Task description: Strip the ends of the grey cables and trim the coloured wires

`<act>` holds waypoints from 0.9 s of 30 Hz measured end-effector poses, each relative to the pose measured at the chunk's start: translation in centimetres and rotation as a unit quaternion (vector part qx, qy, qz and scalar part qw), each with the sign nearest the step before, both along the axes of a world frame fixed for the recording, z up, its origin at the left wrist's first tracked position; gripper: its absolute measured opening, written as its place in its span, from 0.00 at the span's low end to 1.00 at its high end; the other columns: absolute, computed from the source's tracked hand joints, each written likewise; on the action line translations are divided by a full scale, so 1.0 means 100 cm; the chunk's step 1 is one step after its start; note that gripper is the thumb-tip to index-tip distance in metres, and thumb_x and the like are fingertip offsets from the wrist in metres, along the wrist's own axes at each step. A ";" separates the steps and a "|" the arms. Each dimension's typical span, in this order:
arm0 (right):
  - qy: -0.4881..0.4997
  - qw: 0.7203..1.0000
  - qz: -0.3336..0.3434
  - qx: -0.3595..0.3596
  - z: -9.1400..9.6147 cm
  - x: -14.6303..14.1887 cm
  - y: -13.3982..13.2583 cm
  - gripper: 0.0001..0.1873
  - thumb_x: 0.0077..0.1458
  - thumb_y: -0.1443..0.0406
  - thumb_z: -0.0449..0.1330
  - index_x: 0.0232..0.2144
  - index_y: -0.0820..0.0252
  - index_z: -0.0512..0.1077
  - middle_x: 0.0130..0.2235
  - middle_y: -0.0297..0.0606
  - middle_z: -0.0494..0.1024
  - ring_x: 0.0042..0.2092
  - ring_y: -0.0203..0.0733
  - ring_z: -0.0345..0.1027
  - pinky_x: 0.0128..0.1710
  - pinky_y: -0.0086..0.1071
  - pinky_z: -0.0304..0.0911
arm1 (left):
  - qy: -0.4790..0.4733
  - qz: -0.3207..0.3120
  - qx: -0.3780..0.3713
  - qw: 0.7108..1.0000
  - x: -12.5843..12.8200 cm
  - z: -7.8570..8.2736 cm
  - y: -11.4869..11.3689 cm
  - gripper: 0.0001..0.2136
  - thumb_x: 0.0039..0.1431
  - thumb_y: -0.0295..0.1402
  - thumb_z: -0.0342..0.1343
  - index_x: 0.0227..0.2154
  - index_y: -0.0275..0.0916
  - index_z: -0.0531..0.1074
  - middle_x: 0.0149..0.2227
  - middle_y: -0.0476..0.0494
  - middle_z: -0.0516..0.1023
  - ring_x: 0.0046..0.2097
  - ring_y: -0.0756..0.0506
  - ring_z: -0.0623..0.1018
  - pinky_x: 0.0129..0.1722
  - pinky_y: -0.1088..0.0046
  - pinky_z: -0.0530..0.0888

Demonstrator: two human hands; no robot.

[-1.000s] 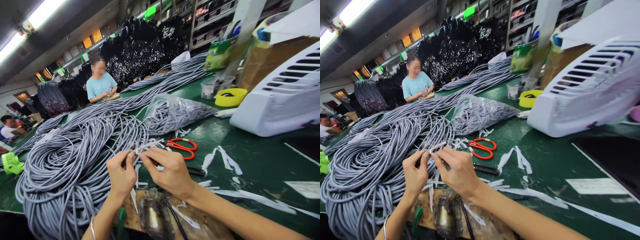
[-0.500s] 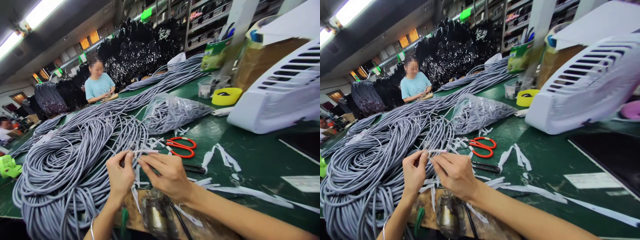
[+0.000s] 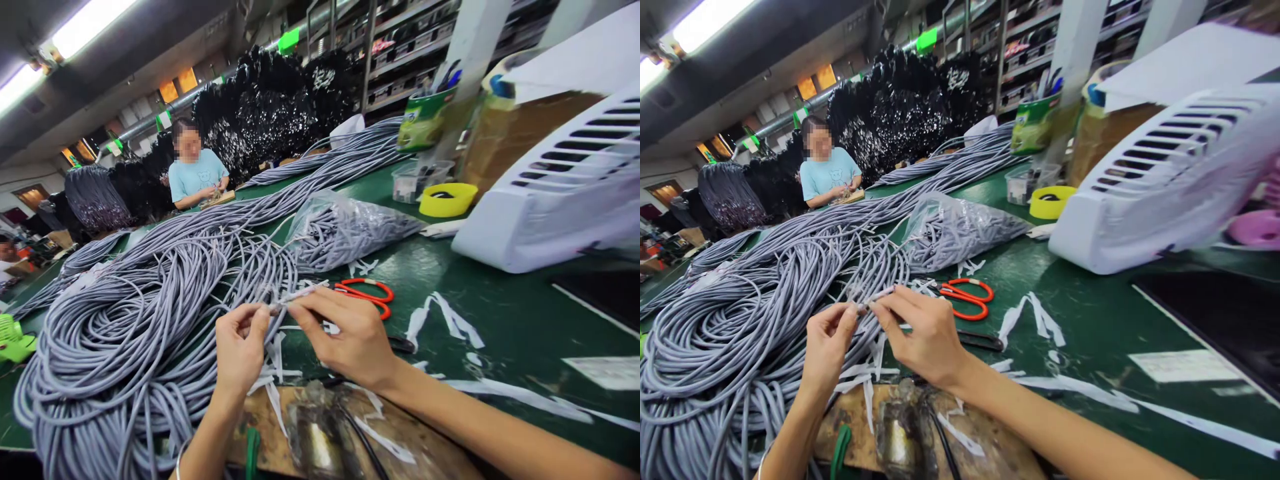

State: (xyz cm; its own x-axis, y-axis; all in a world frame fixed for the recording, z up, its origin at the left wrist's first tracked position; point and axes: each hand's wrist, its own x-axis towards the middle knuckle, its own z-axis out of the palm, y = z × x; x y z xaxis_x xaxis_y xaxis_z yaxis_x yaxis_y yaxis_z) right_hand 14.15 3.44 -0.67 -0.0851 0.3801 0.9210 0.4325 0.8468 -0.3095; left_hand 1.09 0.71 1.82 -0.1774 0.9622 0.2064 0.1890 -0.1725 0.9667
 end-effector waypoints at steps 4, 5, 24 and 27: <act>-0.010 1.000 0.021 -0.006 0.002 0.001 -0.001 0.12 0.55 0.70 0.52 0.21 0.64 0.69 0.19 0.35 0.70 0.20 0.32 0.62 0.20 0.25 0.58 | -0.025 -0.014 -0.020 0.999 0.001 0.000 0.000 0.14 0.45 0.41 0.58 0.16 0.34 0.70 0.14 0.57 0.54 0.17 0.56 0.53 0.18 0.80 0.56; -0.018 0.999 0.025 0.008 0.001 0.000 -0.003 0.12 0.55 0.70 0.52 0.21 0.63 0.69 0.18 0.35 0.70 0.19 0.32 0.62 0.20 0.25 0.57 | -0.033 -0.007 -0.017 0.999 0.002 0.000 -0.001 0.15 0.44 0.42 0.58 0.16 0.34 0.68 0.14 0.57 0.54 0.18 0.56 0.53 0.18 0.80 0.56; -0.029 0.996 0.025 0.082 -0.007 -0.007 -0.016 0.09 0.53 0.72 0.53 0.23 0.60 0.68 0.16 0.32 0.69 0.18 0.32 0.62 0.19 0.26 0.57 | 0.056 0.034 0.053 0.996 0.005 -0.004 -0.007 0.13 0.49 0.37 0.53 0.15 0.36 0.63 0.16 0.54 0.58 0.21 0.54 0.58 0.20 0.78 0.56; -0.019 0.998 0.033 0.051 -0.002 -0.004 -0.013 0.09 0.53 0.72 0.53 0.23 0.59 0.68 0.17 0.32 0.70 0.18 0.32 0.62 0.19 0.26 0.58 | 0.057 0.009 0.038 0.998 0.003 -0.003 -0.004 0.13 0.49 0.38 0.53 0.16 0.35 0.66 0.16 0.53 0.60 0.21 0.53 0.59 0.21 0.78 0.58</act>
